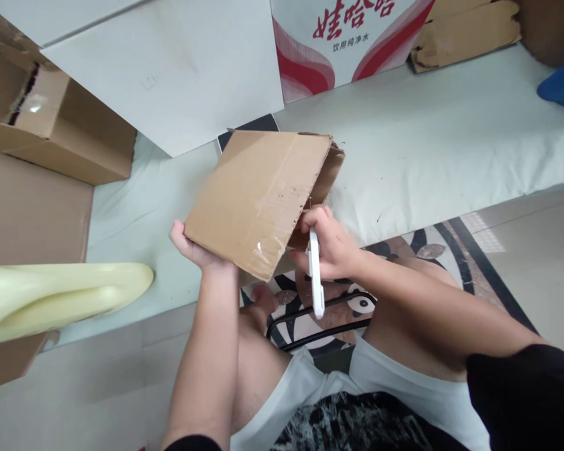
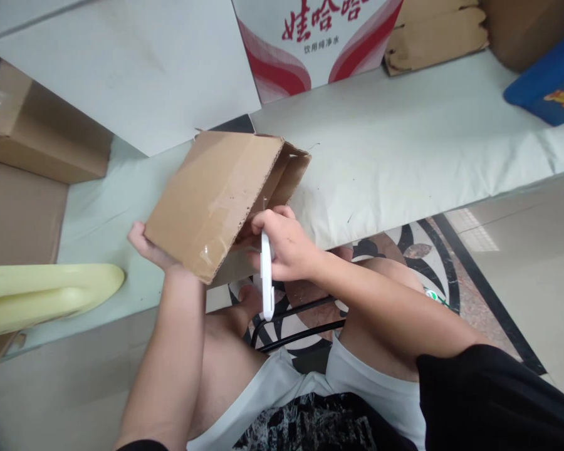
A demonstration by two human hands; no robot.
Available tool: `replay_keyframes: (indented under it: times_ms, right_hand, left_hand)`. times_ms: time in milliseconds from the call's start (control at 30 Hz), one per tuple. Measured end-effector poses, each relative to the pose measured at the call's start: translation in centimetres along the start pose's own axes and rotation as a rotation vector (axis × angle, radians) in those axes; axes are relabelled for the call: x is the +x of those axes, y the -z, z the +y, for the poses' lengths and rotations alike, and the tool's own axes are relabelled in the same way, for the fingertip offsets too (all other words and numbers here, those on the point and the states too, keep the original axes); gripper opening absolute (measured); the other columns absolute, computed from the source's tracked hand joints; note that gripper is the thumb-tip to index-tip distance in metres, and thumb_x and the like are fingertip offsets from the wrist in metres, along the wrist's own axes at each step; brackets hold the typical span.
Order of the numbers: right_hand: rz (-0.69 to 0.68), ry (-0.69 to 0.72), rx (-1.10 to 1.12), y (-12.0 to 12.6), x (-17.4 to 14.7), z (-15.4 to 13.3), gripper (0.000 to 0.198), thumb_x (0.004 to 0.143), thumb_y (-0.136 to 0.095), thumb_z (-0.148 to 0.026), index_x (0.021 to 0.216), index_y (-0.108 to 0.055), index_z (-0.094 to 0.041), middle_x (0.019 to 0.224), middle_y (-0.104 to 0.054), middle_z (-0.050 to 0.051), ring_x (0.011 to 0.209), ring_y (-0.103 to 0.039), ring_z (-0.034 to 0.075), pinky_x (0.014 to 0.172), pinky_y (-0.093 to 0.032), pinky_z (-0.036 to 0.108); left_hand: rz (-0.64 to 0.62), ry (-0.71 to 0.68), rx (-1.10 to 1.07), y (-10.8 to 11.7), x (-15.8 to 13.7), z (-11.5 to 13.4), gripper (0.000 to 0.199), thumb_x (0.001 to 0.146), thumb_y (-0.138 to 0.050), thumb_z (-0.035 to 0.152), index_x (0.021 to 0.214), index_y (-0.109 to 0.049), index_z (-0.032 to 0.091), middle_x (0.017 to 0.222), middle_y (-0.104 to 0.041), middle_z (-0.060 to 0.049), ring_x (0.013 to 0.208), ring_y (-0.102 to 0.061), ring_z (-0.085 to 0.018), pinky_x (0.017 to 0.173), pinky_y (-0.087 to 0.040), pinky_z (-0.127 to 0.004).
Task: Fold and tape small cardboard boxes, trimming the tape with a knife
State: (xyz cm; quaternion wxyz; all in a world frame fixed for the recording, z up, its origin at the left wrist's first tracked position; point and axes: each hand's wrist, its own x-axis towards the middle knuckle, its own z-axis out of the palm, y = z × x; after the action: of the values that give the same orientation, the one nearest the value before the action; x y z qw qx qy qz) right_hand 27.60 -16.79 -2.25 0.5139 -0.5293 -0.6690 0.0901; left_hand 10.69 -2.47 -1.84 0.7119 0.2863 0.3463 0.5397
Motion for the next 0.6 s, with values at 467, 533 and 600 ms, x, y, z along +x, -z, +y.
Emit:
replay_keyframes:
  times_ms: [467, 533, 600]
  right_hand:
    - [0.176, 0.142, 0.118, 1.7, 0.4, 0.5, 0.02, 0.095, -0.06, -0.039, 0.092, -0.044, -0.027, 0.057, -0.054, -0.009, 0.043, -0.047, 0.01, 0.045, -0.038, 0.029]
    - [0.324, 0.063, 0.08, 2.6, 0.4, 1.2, 0.024, 0.098, -0.058, -0.046, 0.091, -0.044, -0.028, 0.054, -0.049, -0.009, 0.039, -0.043, 0.011, 0.039, -0.032, 0.029]
    - [0.499, -0.08, -0.019, 3.7, 0.6, 2.1, 0.03, 0.098, -0.055, -0.056, 0.092, -0.042, -0.03, 0.056, -0.048, -0.007, 0.042, -0.046, 0.014, 0.041, -0.036, 0.032]
  left_hand:
    - [0.134, 0.171, -0.001, -1.8, -1.8, 1.6, 0.05, 0.08, -0.04, 0.068, 0.079, -0.055, 0.021, 0.082, -0.064, -0.006, 0.076, -0.061, -0.024, 0.069, -0.048, -0.035]
    - [0.122, 0.173, -0.005, -1.4, -1.8, 1.8, 0.05, 0.078, -0.042, 0.069, 0.081, -0.056, 0.021, 0.08, -0.063, -0.006, 0.077, -0.062, -0.025, 0.071, -0.049, -0.035]
    - [0.081, 0.158, 0.02, -1.0, -1.7, 1.9, 0.052, 0.075, -0.045, 0.07, 0.084, -0.058, 0.021, 0.082, -0.064, -0.006, 0.079, -0.062, -0.025, 0.073, -0.049, -0.036]
